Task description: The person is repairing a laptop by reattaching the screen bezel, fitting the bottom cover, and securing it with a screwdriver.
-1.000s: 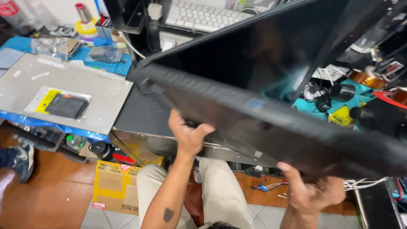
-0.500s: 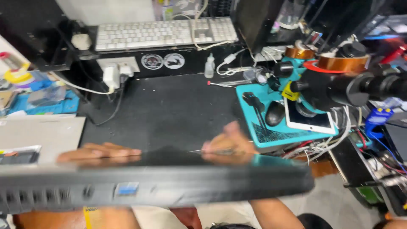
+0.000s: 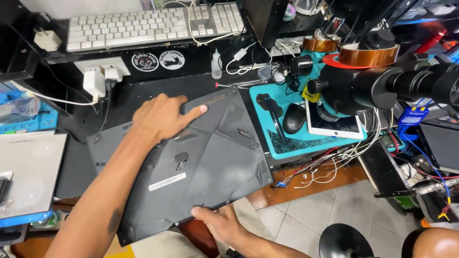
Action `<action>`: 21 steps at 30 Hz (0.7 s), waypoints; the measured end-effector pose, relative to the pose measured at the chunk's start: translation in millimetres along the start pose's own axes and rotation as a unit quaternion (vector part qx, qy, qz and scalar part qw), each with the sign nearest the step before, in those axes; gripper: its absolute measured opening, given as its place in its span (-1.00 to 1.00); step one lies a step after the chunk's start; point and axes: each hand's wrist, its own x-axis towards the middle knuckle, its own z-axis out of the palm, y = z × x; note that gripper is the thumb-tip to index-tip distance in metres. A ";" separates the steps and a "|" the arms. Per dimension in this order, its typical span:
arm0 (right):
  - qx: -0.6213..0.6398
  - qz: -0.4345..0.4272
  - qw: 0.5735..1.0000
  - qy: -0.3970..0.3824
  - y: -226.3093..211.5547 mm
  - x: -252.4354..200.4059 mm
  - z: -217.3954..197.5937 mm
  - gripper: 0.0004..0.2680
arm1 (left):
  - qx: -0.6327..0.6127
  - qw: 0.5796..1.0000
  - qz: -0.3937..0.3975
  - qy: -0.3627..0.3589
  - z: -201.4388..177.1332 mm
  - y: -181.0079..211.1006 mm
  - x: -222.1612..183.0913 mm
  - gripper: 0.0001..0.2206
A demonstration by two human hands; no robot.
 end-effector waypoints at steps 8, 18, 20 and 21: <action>0.077 -0.008 0.997 0.010 -12.6 26.9 0.7 -0.86 | -0.012 0.994 0.108 0.024 70.7 -14.2 94.6 -0.35; 0.092 -0.012 0.993 0.077 -13.5 43.6 1.6 -0.68 | -0.022 0.967 0.213 0.141 121.8 -21.9 146.2 -0.40; 0.091 -0.018 0.993 0.079 -11.9 44.5 0.5 -0.66 | 0.024 0.948 0.243 0.204 132.3 -24.3 157.0 -0.43; 0.093 -0.027 0.992 0.081 -10.8 44.4 0.3 -0.64 | 0.071 0.922 0.273 0.264 137.5 -26.1 161.7 -0.42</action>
